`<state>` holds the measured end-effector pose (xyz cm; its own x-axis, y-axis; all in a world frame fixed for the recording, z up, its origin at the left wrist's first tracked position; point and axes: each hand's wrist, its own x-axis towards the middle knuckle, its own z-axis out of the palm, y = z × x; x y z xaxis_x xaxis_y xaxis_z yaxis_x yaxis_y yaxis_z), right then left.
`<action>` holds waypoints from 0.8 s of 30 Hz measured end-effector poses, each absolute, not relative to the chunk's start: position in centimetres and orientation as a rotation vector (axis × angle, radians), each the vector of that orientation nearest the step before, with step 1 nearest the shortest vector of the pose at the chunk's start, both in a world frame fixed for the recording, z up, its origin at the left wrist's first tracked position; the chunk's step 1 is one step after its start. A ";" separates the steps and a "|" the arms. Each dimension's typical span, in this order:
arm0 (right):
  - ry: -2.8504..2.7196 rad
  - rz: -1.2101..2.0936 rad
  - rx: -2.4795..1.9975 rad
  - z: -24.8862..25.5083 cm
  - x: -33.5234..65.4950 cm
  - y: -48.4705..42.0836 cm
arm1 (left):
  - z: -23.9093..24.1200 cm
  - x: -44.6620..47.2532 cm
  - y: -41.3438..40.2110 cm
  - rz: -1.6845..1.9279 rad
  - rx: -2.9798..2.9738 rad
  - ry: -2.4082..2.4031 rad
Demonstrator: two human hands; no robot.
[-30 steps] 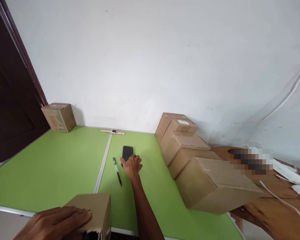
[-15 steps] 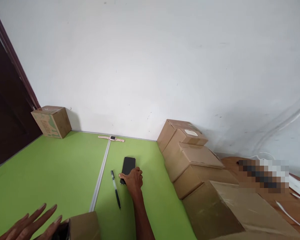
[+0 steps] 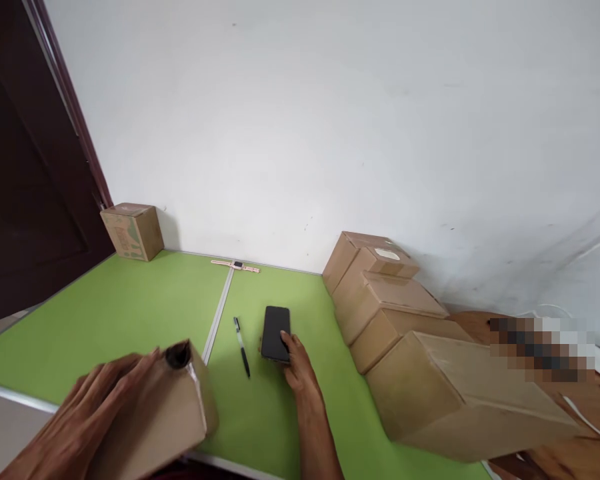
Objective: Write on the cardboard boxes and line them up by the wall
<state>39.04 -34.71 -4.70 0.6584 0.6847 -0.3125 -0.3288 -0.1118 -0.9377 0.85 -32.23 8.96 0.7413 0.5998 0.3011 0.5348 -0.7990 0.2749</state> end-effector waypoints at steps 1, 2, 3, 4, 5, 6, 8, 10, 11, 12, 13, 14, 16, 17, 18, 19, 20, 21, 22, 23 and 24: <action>-0.314 0.910 -1.359 -4.1 38.5 -35.9 | 9.7 1.4 -32.3 0.585 2.770 0.897; -0.307 0.934 -1.276 -3.4 37.9 -37.1 | 10.3 2.0 -32.2 0.599 2.779 0.877; -0.287 0.953 -1.190 -2.5 37.2 -38.3 | 10.7 2.6 -31.9 0.594 2.789 0.838; -0.254 0.967 -1.104 -1.5 36.6 -39.4 | 11.0 3.2 -31.6 0.576 2.799 0.786; -0.210 0.973 -1.019 -0.3 35.9 -40.5 | 11.0 3.8 -31.2 0.561 2.800 0.740; -0.162 0.972 -0.941 1.0 35.1 -41.6 | 10.9 4.3 -30.9 0.546 2.796 0.693; -0.099 0.964 -0.825 3.5 33.5 -43.5 | 10.5 5.1 -30.2 0.533 2.779 0.621; -0.123 0.995 -0.762 5.8 31.6 -45.0 | 10.1 5.7 -29.9 0.526 2.763 0.570; -0.154 1.040 -0.726 6.8 30.6 -45.6 | 9.9 5.8 -29.8 0.520 2.756 0.562; -0.187 1.103 -0.689 7.6 29.4 -46.0 | 9.9 5.8 -29.8 0.516 2.750 0.560; -0.214 1.177 -0.652 8.2 28.2 -46.4 | 9.9 5.8 -29.8 0.510 2.747 0.564; -0.235 1.257 -0.619 8.6 27.0 -46.5 | 10.0 5.8 -29.9 0.502 2.747 0.565; -0.265 1.402 -0.560 9.0 24.7 -46.5 | 10.2 5.8 -30.1 0.481 2.758 0.551; -0.285 1.458 -0.533 8.9 23.7 -46.3 | 10.3 5.8 -30.2 0.477 2.767 0.532; -0.305 1.504 -0.512 8.8 22.8 -46.0 | 10.3 5.8 -30.3 0.477 2.776 0.510; -0.326 1.533 -0.493 8.6 22.1 -45.7 | 10.3 5.9 -30.4 0.484 2.784 0.491; -0.339 1.550 -0.479 8.3 21.6 -45.4 | 10.3 5.9 -30.5 0.491 2.791 0.479; -0.347 1.560 -0.467 8.1 21.2 -45.1 | 10.2 6.0 -30.6 0.498 2.795 0.475; -0.351 1.565 -0.459 7.9 21.0 -44.9 | 10.2 6.0 -30.7 0.502 2.799 0.478; -0.352 1.569 -0.452 7.8 20.9 -44.7 | 10.1 6.0 -30.8 0.500 2.802 0.483; -0.354 1.572 -0.445 7.7 20.9 -44.7 | 10.1 6.0 -30.9 0.498 2.805 0.486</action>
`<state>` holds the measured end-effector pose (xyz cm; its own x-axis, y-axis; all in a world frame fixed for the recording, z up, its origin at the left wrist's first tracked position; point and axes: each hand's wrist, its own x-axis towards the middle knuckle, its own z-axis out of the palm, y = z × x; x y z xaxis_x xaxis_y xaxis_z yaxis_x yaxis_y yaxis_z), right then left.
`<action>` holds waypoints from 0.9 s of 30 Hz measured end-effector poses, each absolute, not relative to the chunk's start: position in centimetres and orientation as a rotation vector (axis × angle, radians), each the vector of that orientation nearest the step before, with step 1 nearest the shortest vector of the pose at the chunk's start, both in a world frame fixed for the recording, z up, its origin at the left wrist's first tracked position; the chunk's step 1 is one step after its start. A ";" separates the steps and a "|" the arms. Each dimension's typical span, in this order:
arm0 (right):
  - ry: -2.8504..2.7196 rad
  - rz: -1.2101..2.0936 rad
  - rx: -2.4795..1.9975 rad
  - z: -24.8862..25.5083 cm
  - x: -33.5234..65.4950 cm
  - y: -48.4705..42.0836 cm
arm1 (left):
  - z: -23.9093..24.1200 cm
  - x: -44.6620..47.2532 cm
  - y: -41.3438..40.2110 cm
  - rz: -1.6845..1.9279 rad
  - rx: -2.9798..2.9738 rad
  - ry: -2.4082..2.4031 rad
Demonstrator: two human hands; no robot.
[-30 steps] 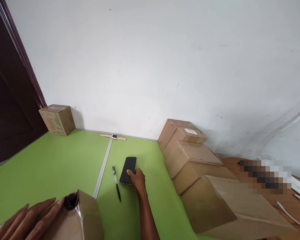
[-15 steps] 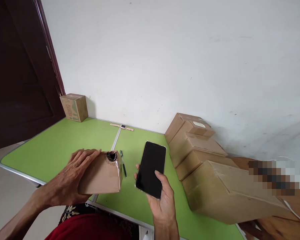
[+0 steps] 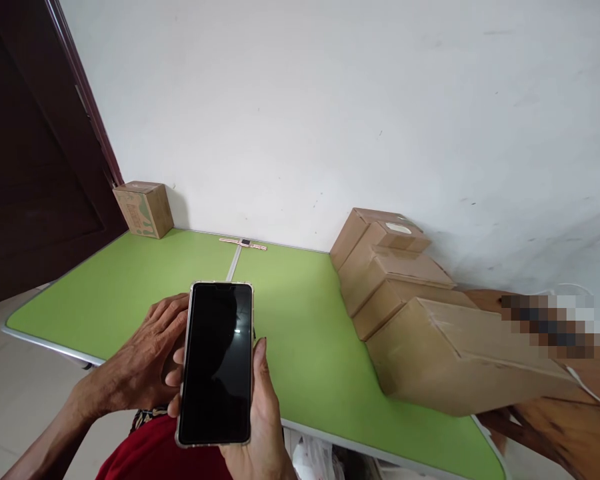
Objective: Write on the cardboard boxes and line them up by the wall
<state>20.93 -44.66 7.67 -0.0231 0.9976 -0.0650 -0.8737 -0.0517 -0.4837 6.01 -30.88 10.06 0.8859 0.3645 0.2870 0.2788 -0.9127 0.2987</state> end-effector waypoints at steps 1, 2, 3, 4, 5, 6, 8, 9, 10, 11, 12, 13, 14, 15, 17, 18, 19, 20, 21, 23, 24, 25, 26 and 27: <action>-0.359 1.577 -0.437 7.6 21.0 -44.7 | 10.0 6.0 -31.0 0.497 2.808 0.488; -0.365 1.582 -0.432 7.6 21.1 -44.7 | 10.0 5.9 -31.1 0.496 2.813 0.487; -0.368 1.584 -0.428 7.6 21.2 -44.8 | 10.0 5.8 -31.2 0.498 2.816 0.486; -0.367 1.584 -0.428 7.7 21.2 -44.9 | 9.9 5.8 -31.3 0.498 2.819 0.485; -0.366 1.583 -0.429 7.7 21.3 -45.0 | 9.9 5.7 -31.3 0.499 2.822 0.486; -0.364 1.581 -0.436 7.7 21.3 -45.1 | 9.9 5.7 -31.4 0.501 2.825 0.487; -0.352 1.574 -0.456 7.7 21.3 -45.4 | 9.7 5.7 -31.5 0.499 2.831 0.488; -0.345 1.569 -0.465 7.6 21.3 -45.6 | 9.7 5.7 -31.6 0.498 2.835 0.490; -0.337 1.566 -0.471 7.6 21.3 -45.7 | 9.6 5.8 -31.7 0.494 2.841 0.491; -0.328 1.564 -0.473 7.6 21.3 -45.9 | 9.5 5.8 -31.7 0.492 2.846 0.489; -0.322 1.565 -0.472 7.5 21.4 -46.0 | 9.5 5.8 -31.8 0.490 2.850 0.489; -0.322 1.570 -0.466 7.6 21.5 -46.2 | 9.4 5.8 -31.9 0.491 2.854 0.488; -0.327 1.577 -0.457 7.6 21.6 -46.3 | 9.4 5.8 -31.9 0.488 2.857 0.486; -0.334 1.587 -0.448 7.7 21.7 -46.4 | 9.3 5.7 -32.0 0.486 2.861 0.487; -0.337 1.589 -0.443 7.9 22.0 -46.6 | 9.3 5.6 -31.9 0.476 2.870 0.498; -0.330 1.579 -0.449 8.0 22.1 -46.7 | 9.2 5.5 -31.9 0.469 2.874 0.505; -0.322 1.565 -0.458 8.1 22.3 -46.8 | 9.2 5.4 -31.8 0.462 2.879 0.517; -0.314 1.546 -0.467 8.3 22.5 -46.9 | 9.2 5.3 -31.6 0.456 2.882 0.531; -0.308 1.522 -0.472 8.4 22.8 -47.0 | 9.1 5.1 -31.5 0.454 2.885 0.547; -0.299 1.472 -0.472 8.8 23.6 -47.1 | 9.0 4.8 -31.2 0.467 2.897 0.564; -0.294 1.436 -0.469 8.9 24.3 -47.1 | 9.0 4.7 -31.0 0.479 2.904 0.568; -0.288 1.384 -0.473 8.9 25.1 -47.1 | 8.9 4.6 -30.9 0.488 2.909 0.572; -0.286 1.327 -0.489 8.8 26.0 -46.9 | 8.9 4.5 -30.7 0.499 2.913 0.574; -0.287 1.271 -0.521 8.5 27.2 -46.6 | 8.9 4.5 -30.7 0.504 2.915 0.578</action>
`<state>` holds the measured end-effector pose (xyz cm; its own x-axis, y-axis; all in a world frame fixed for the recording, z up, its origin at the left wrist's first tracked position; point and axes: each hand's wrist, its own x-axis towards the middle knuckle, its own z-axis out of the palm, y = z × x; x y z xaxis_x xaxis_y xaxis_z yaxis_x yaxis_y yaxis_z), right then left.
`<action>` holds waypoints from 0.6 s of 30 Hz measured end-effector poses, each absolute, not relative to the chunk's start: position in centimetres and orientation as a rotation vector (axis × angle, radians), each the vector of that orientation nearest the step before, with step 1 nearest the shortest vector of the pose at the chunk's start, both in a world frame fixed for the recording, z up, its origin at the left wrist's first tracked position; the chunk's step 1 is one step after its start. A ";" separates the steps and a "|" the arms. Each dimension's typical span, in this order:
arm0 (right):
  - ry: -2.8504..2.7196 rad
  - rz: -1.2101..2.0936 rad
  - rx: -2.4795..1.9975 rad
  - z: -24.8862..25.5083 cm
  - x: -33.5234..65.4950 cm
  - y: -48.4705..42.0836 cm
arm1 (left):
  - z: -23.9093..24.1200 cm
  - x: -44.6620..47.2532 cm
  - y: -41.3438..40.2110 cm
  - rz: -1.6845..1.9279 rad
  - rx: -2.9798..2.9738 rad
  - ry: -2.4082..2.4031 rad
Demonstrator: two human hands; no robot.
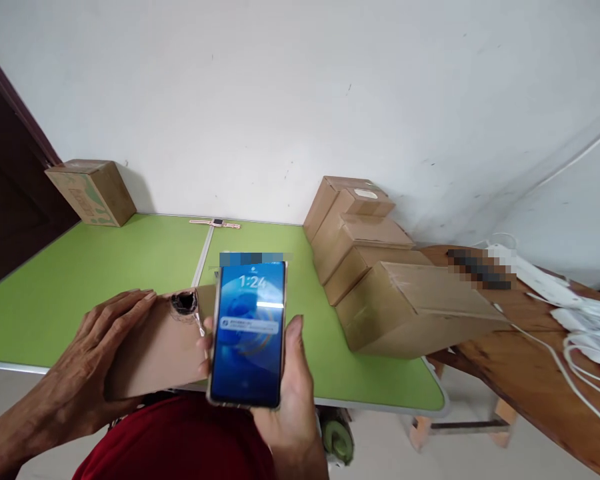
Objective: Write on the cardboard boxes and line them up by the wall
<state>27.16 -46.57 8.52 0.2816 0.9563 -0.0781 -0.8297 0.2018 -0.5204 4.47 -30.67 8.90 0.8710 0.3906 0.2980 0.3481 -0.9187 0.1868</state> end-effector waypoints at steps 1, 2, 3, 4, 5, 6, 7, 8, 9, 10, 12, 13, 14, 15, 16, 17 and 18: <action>-0.289 1.216 -0.572 8.0 28.4 -46.1 | 8.9 4.5 -30.6 0.503 2.915 0.581; -0.292 1.161 -0.642 7.1 29.8 -45.4 | 8.9 4.5 -30.6 0.499 2.913 0.584; -0.294 1.115 -0.732 6.0 31.3 -44.6 | 8.9 4.6 -30.7 0.498 2.912 0.581; -0.290 1.070 -0.837 4.7 32.7 -43.6 | 8.9 4.7 -30.7 0.498 2.912 0.574; -0.291 1.024 -0.950 3.2 34.1 -42.4 | 8.9 4.8 -30.8 0.497 2.911 0.572; -0.295 0.991 -1.069 1.7 35.4 -41.1 | 8.9 4.9 -30.9 0.497 2.911 0.570; -0.300 0.992 -1.172 0.3 36.6 -39.9 | 8.8 5.0 -30.9 0.505 2.911 0.568; -0.297 0.990 -1.231 -1.0 37.6 -38.6 | 8.8 5.0 -31.0 0.513 2.912 0.570; -0.298 0.991 -1.279 -2.2 38.4 -37.4 | 8.7 5.0 -31.0 0.522 2.913 0.575; -0.300 0.996 -1.313 -3.1 39.1 -36.4 | 8.6 5.0 -31.0 0.530 2.915 0.579; -0.314 0.999 -1.372 -4.4 40.0 -34.7 | 8.5 4.9 -31.0 0.542 2.915 0.592; -0.326 1.002 -1.406 -4.9 40.3 -34.0 | 8.4 4.8 -30.9 0.551 2.912 0.600; -0.340 1.005 -1.441 -5.3 40.5 -33.5 | 8.4 4.8 -30.9 0.560 2.908 0.606; -0.357 1.004 -1.477 -5.6 40.7 -33.0 | 8.4 4.8 -30.8 0.567 2.903 0.609; -0.376 0.997 -1.516 -5.9 40.8 -32.7 | 8.4 4.8 -30.8 0.573 2.896 0.613; -0.397 0.984 -1.560 -6.1 41.0 -32.4 | 8.4 4.8 -30.8 0.577 2.888 0.620; -0.418 0.965 -1.610 -6.3 41.1 -32.1 | 8.4 4.9 -30.8 0.578 2.878 0.629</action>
<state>41.11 -32.12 -6.32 0.5981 0.7156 -0.3608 -0.2263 -0.2811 -0.9326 4.87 -30.79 8.43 0.8389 0.4263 0.3384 0.3730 -0.9030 0.2131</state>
